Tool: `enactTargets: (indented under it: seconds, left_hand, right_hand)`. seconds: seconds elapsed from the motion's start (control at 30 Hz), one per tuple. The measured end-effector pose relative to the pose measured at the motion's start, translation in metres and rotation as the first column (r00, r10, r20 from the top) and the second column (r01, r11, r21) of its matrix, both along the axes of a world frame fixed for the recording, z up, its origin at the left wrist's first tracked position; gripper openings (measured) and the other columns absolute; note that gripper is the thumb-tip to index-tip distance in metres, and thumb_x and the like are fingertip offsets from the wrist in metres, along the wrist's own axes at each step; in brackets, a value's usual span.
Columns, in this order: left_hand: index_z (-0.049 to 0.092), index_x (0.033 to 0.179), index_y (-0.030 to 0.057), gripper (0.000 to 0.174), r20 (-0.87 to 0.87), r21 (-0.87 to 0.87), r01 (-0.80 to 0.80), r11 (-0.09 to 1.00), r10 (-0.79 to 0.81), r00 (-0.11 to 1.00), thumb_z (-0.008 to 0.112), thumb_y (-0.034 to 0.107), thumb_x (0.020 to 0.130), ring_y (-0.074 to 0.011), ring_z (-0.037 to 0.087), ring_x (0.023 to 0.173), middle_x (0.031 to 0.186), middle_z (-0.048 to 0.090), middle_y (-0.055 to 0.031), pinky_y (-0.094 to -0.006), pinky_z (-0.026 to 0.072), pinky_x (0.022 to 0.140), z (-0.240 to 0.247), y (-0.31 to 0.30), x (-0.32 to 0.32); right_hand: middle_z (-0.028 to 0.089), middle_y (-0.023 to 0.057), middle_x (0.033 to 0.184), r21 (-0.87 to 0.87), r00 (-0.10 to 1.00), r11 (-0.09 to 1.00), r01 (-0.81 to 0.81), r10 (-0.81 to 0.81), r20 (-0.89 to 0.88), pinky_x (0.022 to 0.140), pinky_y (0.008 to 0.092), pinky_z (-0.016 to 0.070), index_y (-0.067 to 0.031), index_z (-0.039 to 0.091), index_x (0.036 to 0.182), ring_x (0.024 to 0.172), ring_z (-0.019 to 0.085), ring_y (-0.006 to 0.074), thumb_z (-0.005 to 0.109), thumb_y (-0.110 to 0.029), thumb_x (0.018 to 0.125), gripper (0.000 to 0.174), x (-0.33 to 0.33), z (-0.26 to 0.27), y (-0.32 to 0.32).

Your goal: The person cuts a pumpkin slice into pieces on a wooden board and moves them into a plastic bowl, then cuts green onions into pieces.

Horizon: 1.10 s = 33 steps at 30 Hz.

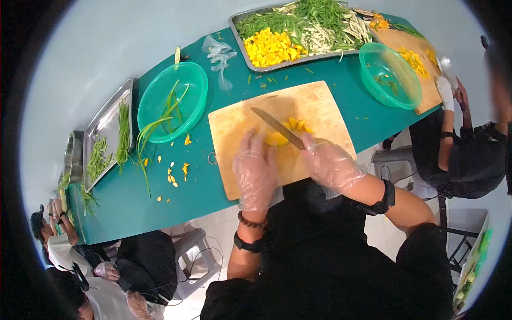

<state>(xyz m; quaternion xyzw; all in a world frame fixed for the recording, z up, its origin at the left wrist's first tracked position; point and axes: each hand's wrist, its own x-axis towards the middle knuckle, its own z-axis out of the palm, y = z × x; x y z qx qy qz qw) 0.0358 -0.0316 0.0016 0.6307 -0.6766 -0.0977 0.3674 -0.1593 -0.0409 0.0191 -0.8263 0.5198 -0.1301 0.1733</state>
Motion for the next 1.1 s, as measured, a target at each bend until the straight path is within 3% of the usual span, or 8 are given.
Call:
enactTargets:
  seconds: [0.17,0.37,0.47,0.57,0.67,0.77,0.87,1.1]
  left_hand:
    - [0.064,0.119,0.0036,0.033,-0.009,-0.011,-0.021,1.000,0.021,1.000,0.071,0.005,0.087,-0.0435,0.064,0.111,0.131,0.061,-0.0209,-0.0490,0.0532,0.093,0.002,0.001,0.000]
    - [0.064,0.120,0.0052,0.034,0.010,-0.024,-0.038,0.999,0.038,0.999,0.072,0.009,0.087,-0.0432,0.065,0.106,0.130,0.062,-0.0209,-0.0493,0.0542,0.090,0.001,0.001,0.002]
    - [0.066,0.119,0.0061,0.033,-0.005,-0.008,-0.047,0.999,0.047,0.999,0.072,0.010,0.087,-0.0427,0.066,0.105,0.128,0.063,-0.0202,-0.0495,0.0543,0.089,-0.002,0.000,0.003]
    - [0.067,0.117,0.0059,0.031,-0.034,-0.004,-0.049,0.999,0.048,0.998,0.071,0.009,0.086,-0.0423,0.066,0.105,0.126,0.065,-0.0195,-0.0497,0.0544,0.089,-0.005,-0.001,0.003]
    - [0.069,0.113,0.0050,0.029,-0.017,0.015,-0.062,0.998,0.062,0.998,0.071,0.007,0.084,-0.0417,0.067,0.104,0.125,0.066,-0.0191,-0.0496,0.0546,0.088,-0.004,-0.002,0.003]
    - [0.069,0.112,0.0045,0.029,-0.014,-0.039,-0.054,0.998,0.053,0.998,0.072,0.006,0.083,-0.0410,0.067,0.104,0.125,0.066,-0.0197,-0.0488,0.0550,0.088,-0.007,-0.002,0.004]
    - [0.069,0.112,0.0042,0.030,-0.005,-0.040,-0.061,0.997,0.061,0.998,0.073,0.006,0.082,-0.0409,0.067,0.106,0.125,0.066,-0.0201,-0.0491,0.0543,0.089,-0.005,-0.001,0.002]
    - [0.068,0.111,0.0050,0.031,0.045,-0.031,-0.034,0.999,0.035,0.998,0.073,0.005,0.080,-0.0413,0.065,0.108,0.126,0.065,-0.0206,-0.0514,0.0519,0.089,-0.001,-0.001,0.005]
  right_hand:
    - [0.064,0.0248,0.076,-0.029,0.999,0.999,-0.030,0.030,-0.018,0.062,0.0554,0.0504,0.0007,0.041,0.144,0.068,0.065,0.0449,0.050,-0.020,0.105,0.045,0.000,0.005,0.004]
    - [0.063,0.0250,0.072,0.033,1.000,0.999,0.001,0.000,-0.010,0.061,0.0561,0.0509,-0.0028,0.048,0.134,0.066,0.064,0.0475,0.051,-0.021,0.105,0.034,-0.005,0.020,0.005]
    - [0.063,0.0231,0.077,0.155,0.992,0.988,-0.006,0.025,-0.120,0.063,0.0547,0.0514,0.0008,0.048,0.133,0.069,0.064,0.0448,0.055,-0.012,0.098,0.038,-0.009,0.037,0.009]
    - [0.064,0.0238,0.082,0.242,0.977,0.970,0.038,0.015,-0.211,0.067,0.0564,0.0517,-0.0008,0.052,0.122,0.073,0.064,0.0471,0.054,-0.014,0.100,0.026,-0.017,0.038,0.014]
    - [0.065,0.0251,0.085,0.189,0.987,0.982,0.029,0.001,-0.159,0.069,0.0582,0.0513,-0.0019,0.052,0.110,0.075,0.064,0.0489,0.051,-0.017,0.103,0.017,-0.021,0.042,0.016]
    - [0.064,0.0260,0.086,0.273,0.982,0.959,0.080,-0.029,-0.184,0.069,0.0594,0.0509,-0.0024,0.052,0.106,0.076,0.064,0.0498,0.049,-0.020,0.106,0.018,-0.018,0.050,0.015]
    - [0.061,0.0258,0.070,0.182,0.987,0.982,0.057,-0.027,-0.161,0.061,0.0560,0.0505,-0.0041,0.050,0.107,0.068,0.065,0.0478,0.054,-0.017,0.104,0.014,-0.017,0.043,0.018]
    - [0.065,0.0236,0.072,0.292,0.926,0.954,0.065,0.051,-0.374,0.063,0.0571,0.0527,-0.0013,0.047,0.109,0.072,0.067,0.0474,0.047,-0.017,0.107,0.016,-0.007,0.061,0.009]
